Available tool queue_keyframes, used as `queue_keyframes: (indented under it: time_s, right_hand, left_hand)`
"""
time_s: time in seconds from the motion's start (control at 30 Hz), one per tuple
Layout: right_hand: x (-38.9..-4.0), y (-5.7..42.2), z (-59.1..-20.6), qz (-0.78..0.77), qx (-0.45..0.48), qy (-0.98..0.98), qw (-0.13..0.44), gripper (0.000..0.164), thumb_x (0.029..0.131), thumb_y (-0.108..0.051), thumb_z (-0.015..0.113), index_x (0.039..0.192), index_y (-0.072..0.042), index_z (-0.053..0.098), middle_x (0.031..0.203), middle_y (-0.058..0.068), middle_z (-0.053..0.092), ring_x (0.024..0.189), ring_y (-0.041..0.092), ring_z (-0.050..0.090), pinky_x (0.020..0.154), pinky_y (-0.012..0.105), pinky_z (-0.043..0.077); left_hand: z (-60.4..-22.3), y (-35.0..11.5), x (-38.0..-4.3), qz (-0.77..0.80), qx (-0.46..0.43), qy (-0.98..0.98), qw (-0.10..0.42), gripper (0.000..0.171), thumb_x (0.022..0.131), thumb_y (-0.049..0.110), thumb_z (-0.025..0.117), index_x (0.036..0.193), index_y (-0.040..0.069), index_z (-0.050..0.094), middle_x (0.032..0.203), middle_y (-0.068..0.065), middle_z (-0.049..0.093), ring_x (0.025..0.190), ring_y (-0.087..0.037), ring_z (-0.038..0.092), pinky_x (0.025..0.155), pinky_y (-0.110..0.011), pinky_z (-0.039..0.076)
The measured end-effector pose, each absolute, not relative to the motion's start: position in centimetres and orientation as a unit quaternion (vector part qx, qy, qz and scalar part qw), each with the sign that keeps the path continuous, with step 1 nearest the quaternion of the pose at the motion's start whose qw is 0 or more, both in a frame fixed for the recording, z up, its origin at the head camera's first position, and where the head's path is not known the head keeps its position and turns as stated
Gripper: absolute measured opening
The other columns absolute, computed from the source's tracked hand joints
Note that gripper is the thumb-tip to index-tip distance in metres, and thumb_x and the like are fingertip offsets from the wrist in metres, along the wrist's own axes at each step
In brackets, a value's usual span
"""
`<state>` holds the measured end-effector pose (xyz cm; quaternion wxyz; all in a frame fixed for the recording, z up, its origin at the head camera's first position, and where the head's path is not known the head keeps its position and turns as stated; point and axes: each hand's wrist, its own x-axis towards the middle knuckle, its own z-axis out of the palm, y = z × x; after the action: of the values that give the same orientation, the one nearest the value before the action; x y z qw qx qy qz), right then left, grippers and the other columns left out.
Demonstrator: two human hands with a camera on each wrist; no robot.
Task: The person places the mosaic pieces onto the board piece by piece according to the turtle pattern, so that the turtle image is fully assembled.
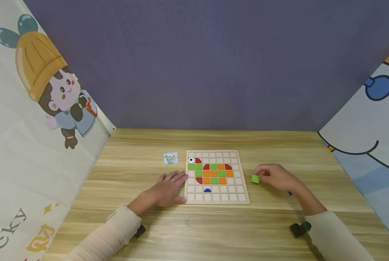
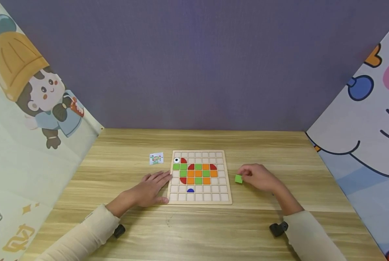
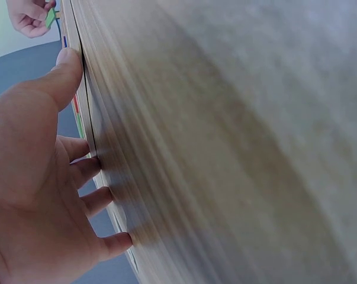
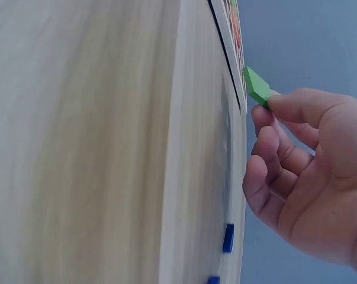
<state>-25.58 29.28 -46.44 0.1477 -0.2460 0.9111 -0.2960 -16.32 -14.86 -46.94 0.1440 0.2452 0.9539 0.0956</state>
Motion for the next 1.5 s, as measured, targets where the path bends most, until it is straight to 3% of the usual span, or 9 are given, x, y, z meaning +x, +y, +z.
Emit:
queue_keyframes:
  time_s: [0.77, 1.1, 1.5]
  right_hand:
    - [-25.9, 23.9, -46.6, -0.327, -0.279, 0.885, 0.179, 0.017, 0.099, -0.010, 0.064, 0.113, -0.014, 0.073, 0.098, -0.002, 0.071, 0.085, 0.010, 0.059, 0.074, 0.024, 0.050]
    - [-25.8, 22.0, -47.0, -0.329, -0.308, 0.872, 0.190, 0.018, 0.099, -0.008, 0.062, 0.111, -0.015, 0.073, 0.092, -0.003, 0.070, 0.072, 0.009, 0.056, 0.064, 0.023, 0.048]
    - [-25.7, 21.0, -47.0, -0.310, -0.315, 0.878, 0.185, 0.016, 0.097, -0.005, 0.061, 0.105, -0.014, 0.072, 0.094, -0.003, 0.072, 0.078, 0.012, 0.055, 0.071, 0.024, 0.050]
  left_hand:
    - [-46.9, -14.8, -16.3, 0.089, 0.246, 0.955, 0.143, 0.087, 0.096, 0.061, 0.058, 0.162, 0.014, 0.026, 0.171, -0.008, 0.023, 0.156, -0.038, 0.024, 0.119, -0.069, 0.025]
    - [-46.9, -14.8, -16.3, 0.094, 0.245, 0.954, 0.146, 0.086, 0.096, 0.061, 0.058, 0.162, 0.014, 0.027, 0.170, -0.008, 0.023, 0.156, -0.038, 0.024, 0.119, -0.069, 0.025]
    - [-46.9, -14.8, -16.2, 0.097, 0.244, 0.954, 0.144, 0.086, 0.096, 0.060, 0.058, 0.162, 0.014, 0.028, 0.170, -0.009, 0.024, 0.155, -0.039, 0.025, 0.118, -0.070, 0.025]
